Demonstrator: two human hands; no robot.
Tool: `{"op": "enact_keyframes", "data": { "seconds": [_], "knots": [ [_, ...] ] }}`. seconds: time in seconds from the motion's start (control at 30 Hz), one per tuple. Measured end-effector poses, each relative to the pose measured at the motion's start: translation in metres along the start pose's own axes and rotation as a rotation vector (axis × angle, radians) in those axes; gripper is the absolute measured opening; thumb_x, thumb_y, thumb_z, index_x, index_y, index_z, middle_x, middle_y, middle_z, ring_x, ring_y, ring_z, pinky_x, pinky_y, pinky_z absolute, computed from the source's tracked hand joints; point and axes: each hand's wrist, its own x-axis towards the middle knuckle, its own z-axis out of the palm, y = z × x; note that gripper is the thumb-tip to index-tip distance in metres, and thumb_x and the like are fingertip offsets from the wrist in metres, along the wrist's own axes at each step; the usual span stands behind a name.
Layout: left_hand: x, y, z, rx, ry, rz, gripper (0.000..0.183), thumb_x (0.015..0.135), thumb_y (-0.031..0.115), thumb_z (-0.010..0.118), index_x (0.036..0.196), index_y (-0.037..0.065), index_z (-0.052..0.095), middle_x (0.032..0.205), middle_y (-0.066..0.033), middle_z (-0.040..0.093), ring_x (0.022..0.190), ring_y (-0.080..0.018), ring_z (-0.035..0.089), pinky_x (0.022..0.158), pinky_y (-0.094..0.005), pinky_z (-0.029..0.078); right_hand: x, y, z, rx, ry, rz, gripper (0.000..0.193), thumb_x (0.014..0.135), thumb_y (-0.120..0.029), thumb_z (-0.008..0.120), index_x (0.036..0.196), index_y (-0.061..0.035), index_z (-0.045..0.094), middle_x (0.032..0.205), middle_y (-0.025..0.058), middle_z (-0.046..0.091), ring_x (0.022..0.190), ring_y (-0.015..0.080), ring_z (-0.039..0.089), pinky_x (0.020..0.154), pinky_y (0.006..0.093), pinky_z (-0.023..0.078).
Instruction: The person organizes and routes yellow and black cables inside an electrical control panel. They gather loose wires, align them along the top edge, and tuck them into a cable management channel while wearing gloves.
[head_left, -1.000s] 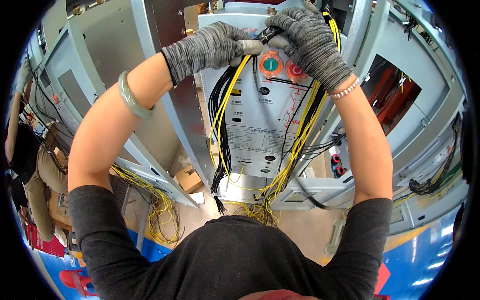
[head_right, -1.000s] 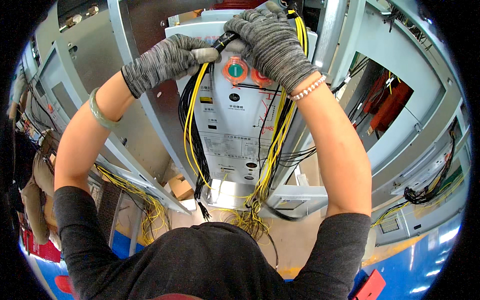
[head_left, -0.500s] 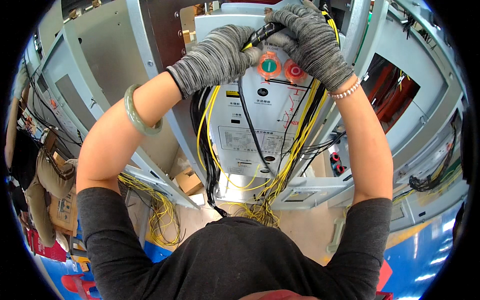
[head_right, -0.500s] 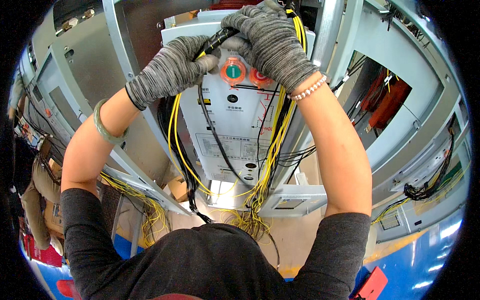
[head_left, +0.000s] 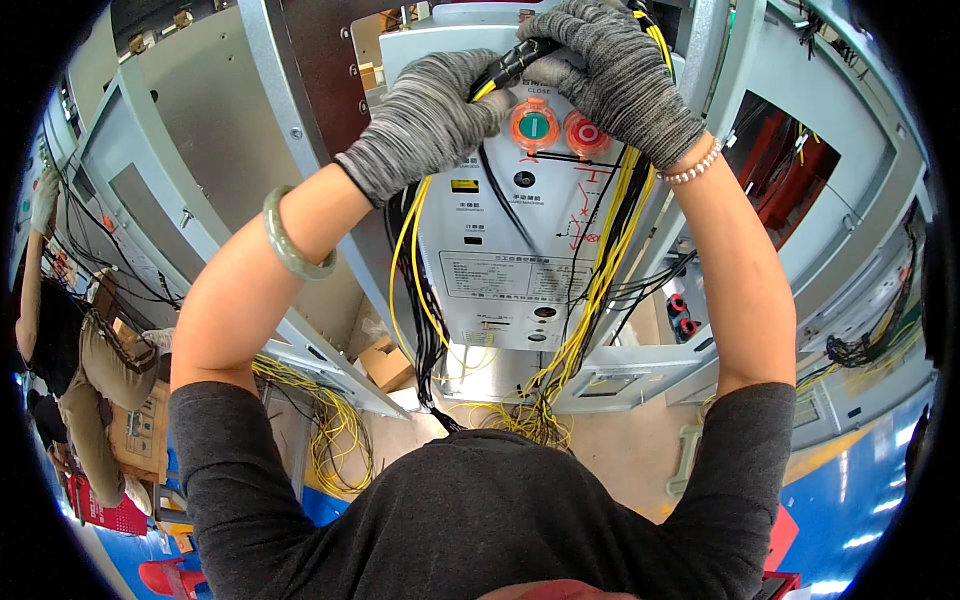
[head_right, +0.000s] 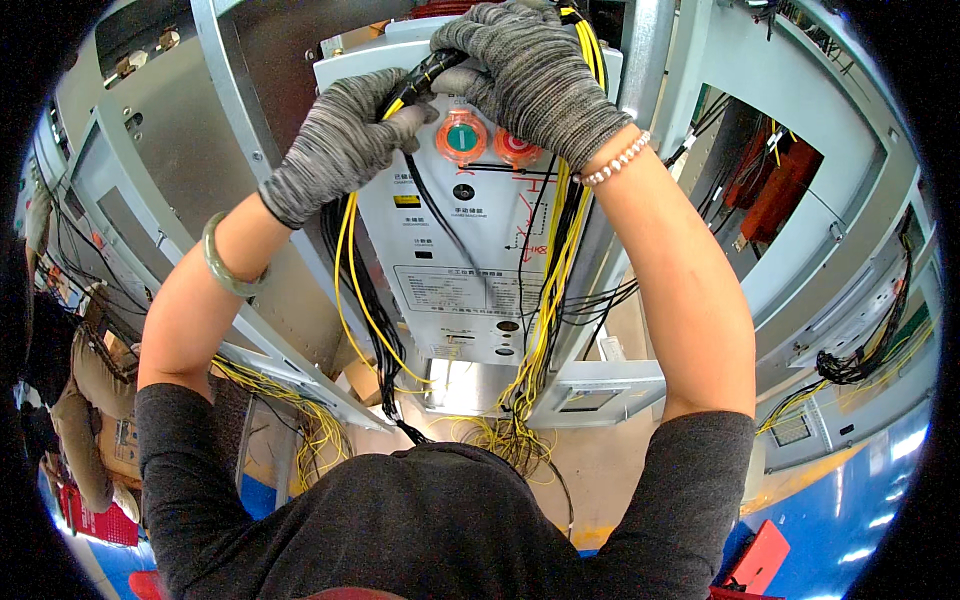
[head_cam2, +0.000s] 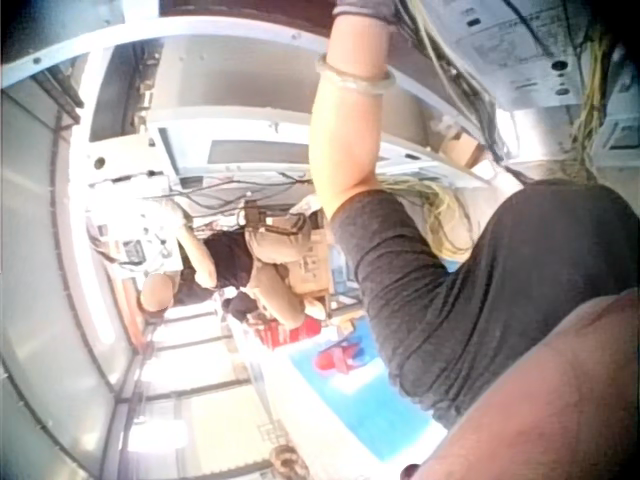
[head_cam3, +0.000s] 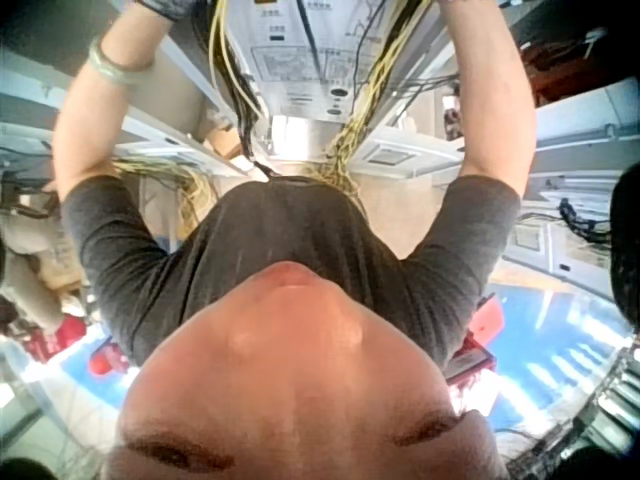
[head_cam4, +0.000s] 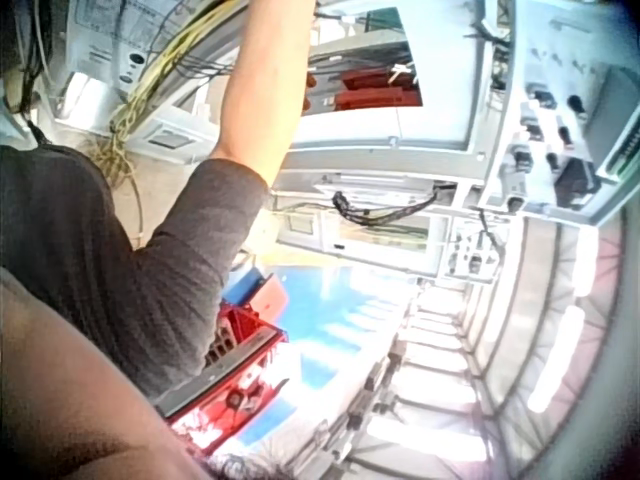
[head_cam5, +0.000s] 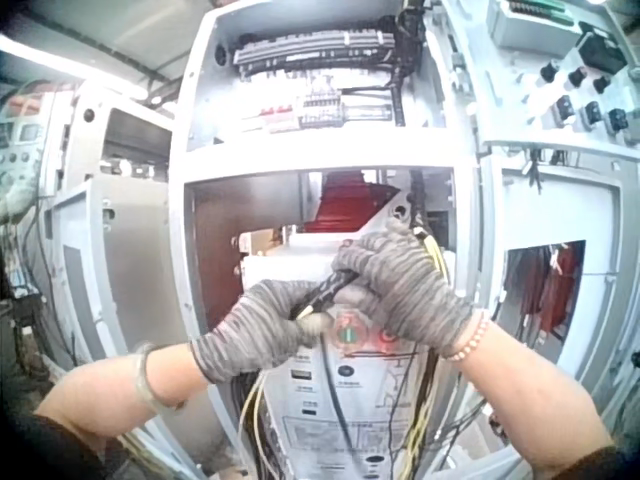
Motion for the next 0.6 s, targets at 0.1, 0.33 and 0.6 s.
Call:
{"op": "enact_keyframes", "data": {
  "seconds": [0.1, 0.33, 0.6],
  "knots": [
    [0.005, -0.017, 0.009, 0.415, 0.290, 0.419, 0.026, 0.087, 0.022, 0.058, 0.108, 0.006, 0.060, 0.076, -0.0121, 0.064, 0.066, -0.0219, 0.062, 0.067, -0.0365, 0.051, 0.000, 0.000, -0.001, -0.046, -0.015, 0.027, 0.032, 0.072, -0.028, 0.069, 0.097, -0.0086, 0.063, 0.095, 0.0094, 0.063, 0.093, 0.0271, 0.059, 0.094, 0.0412, 0.037],
    [0.000, -0.034, -0.030, 0.006, -0.072, 0.591, 0.033, 0.087, 0.014, 0.057, 0.120, 0.007, 0.056, 0.099, -0.0187, 0.062, 0.092, -0.0317, 0.062, 0.083, -0.0360, 0.050, -0.002, 0.006, -0.001, 0.049, -0.005, -0.023, 0.030, 0.072, -0.024, 0.070, 0.096, -0.0088, 0.063, 0.097, 0.0093, 0.063, 0.095, 0.0274, 0.058, 0.093, 0.0409, 0.038],
    [0.007, -0.027, -0.020, 0.419, 0.130, 0.502, 0.022, 0.090, 0.016, 0.054, 0.109, 0.007, 0.062, 0.087, -0.0132, 0.065, 0.081, -0.0268, 0.063, 0.076, -0.0335, 0.051, 0.001, 0.004, -0.004, -0.082, -0.112, -0.086, 0.036, 0.072, -0.032, 0.069, 0.099, -0.0096, 0.063, 0.097, 0.0117, 0.060, 0.094, 0.0301, 0.057, 0.091, 0.0446, 0.038]
  ]
}}
